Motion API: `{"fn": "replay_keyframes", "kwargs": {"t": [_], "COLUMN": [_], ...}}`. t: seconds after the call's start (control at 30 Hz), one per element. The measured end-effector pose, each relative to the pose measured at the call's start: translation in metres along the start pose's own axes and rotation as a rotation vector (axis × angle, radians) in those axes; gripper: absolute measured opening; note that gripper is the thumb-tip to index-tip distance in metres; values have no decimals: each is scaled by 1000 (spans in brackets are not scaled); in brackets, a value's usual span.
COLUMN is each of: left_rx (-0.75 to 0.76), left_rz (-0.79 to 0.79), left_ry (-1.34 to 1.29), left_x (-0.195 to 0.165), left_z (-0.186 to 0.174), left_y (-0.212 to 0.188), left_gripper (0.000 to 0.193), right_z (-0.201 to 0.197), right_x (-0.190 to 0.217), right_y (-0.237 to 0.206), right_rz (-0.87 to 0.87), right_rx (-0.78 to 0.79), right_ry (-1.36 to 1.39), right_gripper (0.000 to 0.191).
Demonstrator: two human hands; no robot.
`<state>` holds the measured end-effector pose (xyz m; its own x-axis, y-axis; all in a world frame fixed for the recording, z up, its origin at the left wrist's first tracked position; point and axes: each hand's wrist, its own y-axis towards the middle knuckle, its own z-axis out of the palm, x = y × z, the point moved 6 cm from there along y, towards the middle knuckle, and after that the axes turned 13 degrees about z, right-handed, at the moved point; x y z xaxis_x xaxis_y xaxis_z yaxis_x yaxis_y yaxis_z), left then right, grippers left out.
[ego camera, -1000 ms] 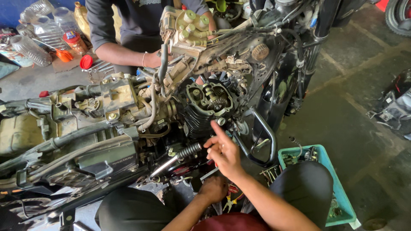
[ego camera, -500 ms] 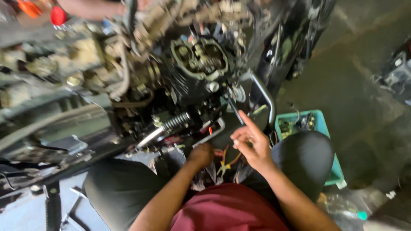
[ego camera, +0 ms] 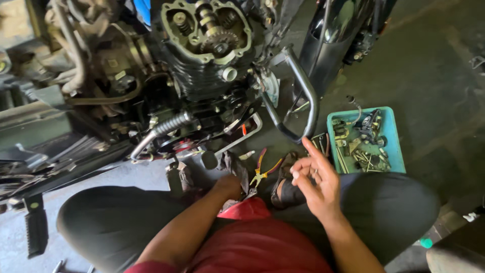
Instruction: The person sits on the floor beside a motorcycle with the engine partially disassembled. They squeeze sealant from a tube onto a screwdriver, apply it to engine parts, then use their hands to position and press components on the cylinder head and fit a rubber boot onto a metal fitting.
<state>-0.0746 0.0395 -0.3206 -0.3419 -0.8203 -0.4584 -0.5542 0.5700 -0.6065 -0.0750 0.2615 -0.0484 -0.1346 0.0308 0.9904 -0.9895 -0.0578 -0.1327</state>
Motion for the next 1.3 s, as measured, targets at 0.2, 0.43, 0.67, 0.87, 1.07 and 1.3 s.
{"fn": "replay_keyframes", "kwargs": {"t": [0.2, 0.43, 0.67, 0.87, 1.07, 1.3], "left_rx": [86, 189, 6, -511, -552, -821], "left_rz": [-28, -36, 22, 433, 246, 720], "left_ry": [130, 105, -29, -19, -1080, -114], "left_x": [-3, 8, -3, -35, -107, -195], "left_z": [19, 23, -29, -113, -131, -185], "left_y": [28, 23, 8, -33, -97, -204], "left_gripper": [46, 38, 35, 31, 30, 49], "right_z": [-11, 1, 12, 4, 33, 1], "right_x": [4, -4, -11, -41, -100, -35], "right_y": [-16, -14, 2, 13, 15, 36], "right_rz": [94, 169, 263, 427, 531, 225], "right_rx": [-2, 85, 80, -67, -91, -228], "right_ry": [70, 95, -75, -856, 487, 310], "right_gripper": [68, 67, 56, 54, 50, 45]}}
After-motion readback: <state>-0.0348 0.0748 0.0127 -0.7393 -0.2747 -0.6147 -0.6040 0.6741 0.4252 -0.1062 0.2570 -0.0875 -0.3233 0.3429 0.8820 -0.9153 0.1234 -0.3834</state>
